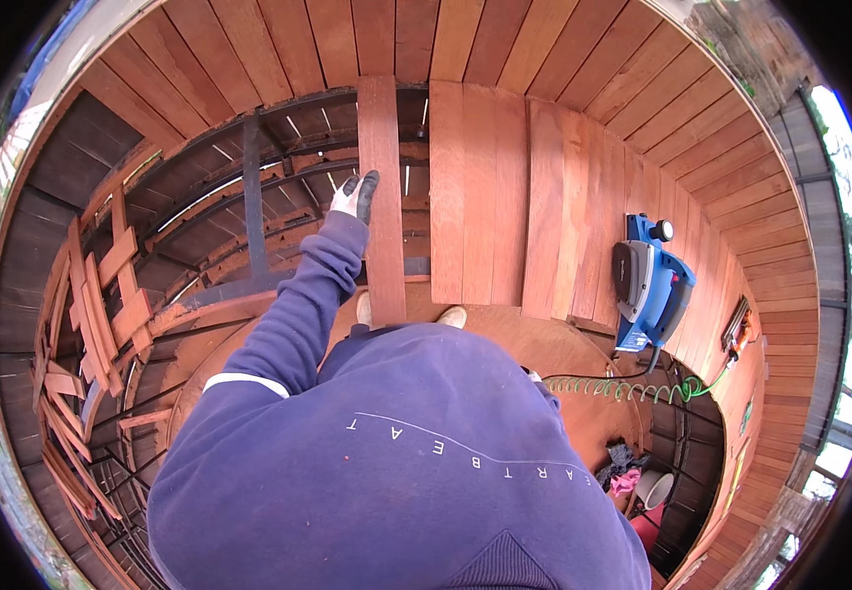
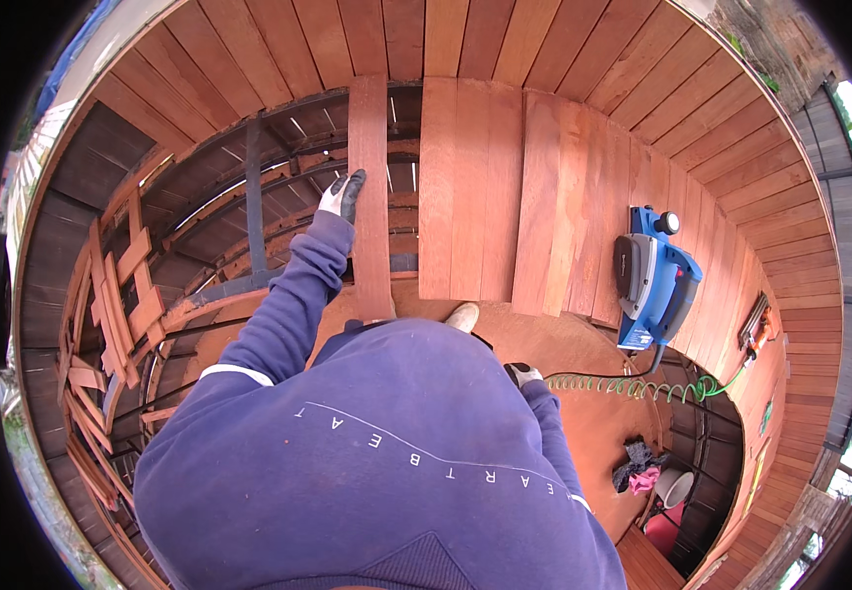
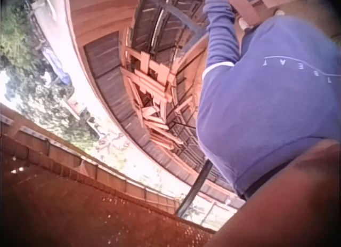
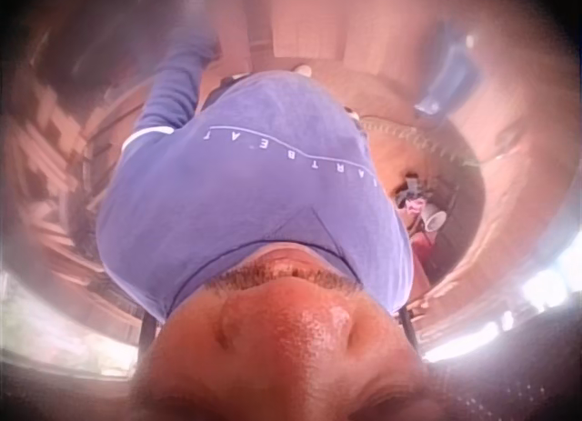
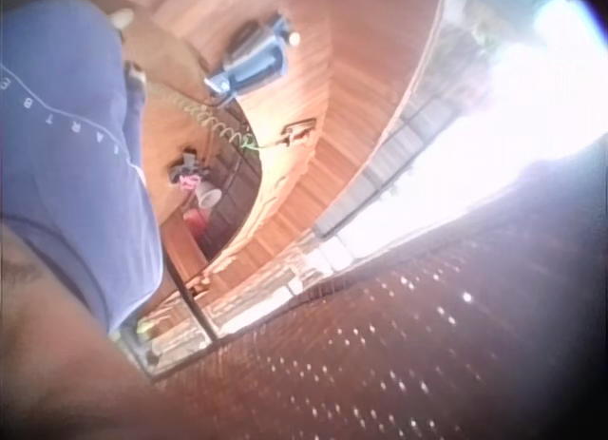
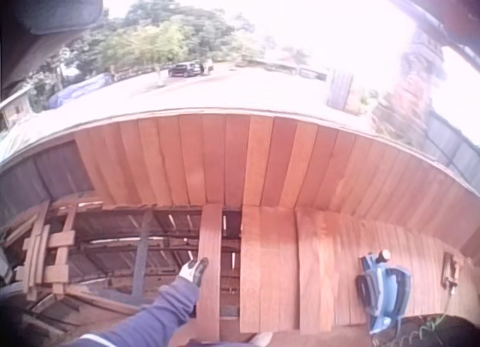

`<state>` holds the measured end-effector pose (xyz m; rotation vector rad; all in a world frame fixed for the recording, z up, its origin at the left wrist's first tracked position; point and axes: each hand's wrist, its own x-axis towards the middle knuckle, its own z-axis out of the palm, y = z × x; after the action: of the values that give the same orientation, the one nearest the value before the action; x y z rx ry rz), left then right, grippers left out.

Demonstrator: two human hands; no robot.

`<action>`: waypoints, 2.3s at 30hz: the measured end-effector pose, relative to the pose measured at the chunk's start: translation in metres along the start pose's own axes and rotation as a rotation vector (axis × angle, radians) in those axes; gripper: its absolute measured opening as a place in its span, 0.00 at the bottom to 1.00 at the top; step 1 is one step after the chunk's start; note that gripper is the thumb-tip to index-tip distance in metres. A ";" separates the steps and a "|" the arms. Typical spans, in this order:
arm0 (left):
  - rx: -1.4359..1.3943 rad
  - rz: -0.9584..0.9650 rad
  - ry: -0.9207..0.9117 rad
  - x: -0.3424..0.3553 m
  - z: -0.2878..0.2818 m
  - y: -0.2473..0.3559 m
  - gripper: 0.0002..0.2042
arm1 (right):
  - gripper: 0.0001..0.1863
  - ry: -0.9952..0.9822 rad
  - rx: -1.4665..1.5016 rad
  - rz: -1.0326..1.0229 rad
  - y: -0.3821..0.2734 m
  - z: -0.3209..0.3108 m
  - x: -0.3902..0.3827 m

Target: The person uses a handheld electric planer to smooth the edges of wooden planks before fitting them into a curved wooden structure. They repeatedly pick up planks, plane them, and place them into the wall framework.

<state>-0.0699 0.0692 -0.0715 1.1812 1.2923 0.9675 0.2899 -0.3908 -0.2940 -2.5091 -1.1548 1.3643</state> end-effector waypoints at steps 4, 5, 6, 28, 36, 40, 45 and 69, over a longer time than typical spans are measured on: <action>-0.104 0.032 -0.054 -0.017 0.024 0.049 0.19 | 0.16 -0.195 -0.021 -0.336 -0.170 -0.128 -0.090; -0.040 0.036 -0.101 -0.017 0.031 0.063 0.18 | 0.14 -0.247 0.214 -0.297 -0.214 -0.154 -0.121; -0.029 0.035 -0.126 -0.020 0.040 0.076 0.18 | 0.12 -0.296 0.449 -0.254 -0.258 -0.180 -0.151; 0.161 0.184 -0.132 0.009 0.066 0.025 0.13 | 0.41 0.752 -0.102 -0.541 -0.422 -0.141 -0.114; -0.175 -0.010 -0.242 -0.013 0.068 0.002 0.14 | 0.41 0.767 -0.192 -0.497 -0.435 -0.131 -0.104; -0.238 -0.039 -0.261 -0.013 0.065 -0.004 0.14 | 0.42 0.775 -0.235 -0.514 -0.438 -0.128 -0.098; -0.347 -0.003 -0.272 -0.004 0.069 -0.018 0.15 | 0.40 0.770 -0.223 -0.495 -0.448 -0.129 -0.099; -0.277 -0.033 -0.324 -0.008 0.065 -0.012 0.17 | 0.38 0.721 -0.284 -0.463 -0.456 -0.125 -0.098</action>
<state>-0.0077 0.0535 -0.0871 1.0464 0.8875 0.8583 0.0849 -0.0907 0.0235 -2.3247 -1.6406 0.1633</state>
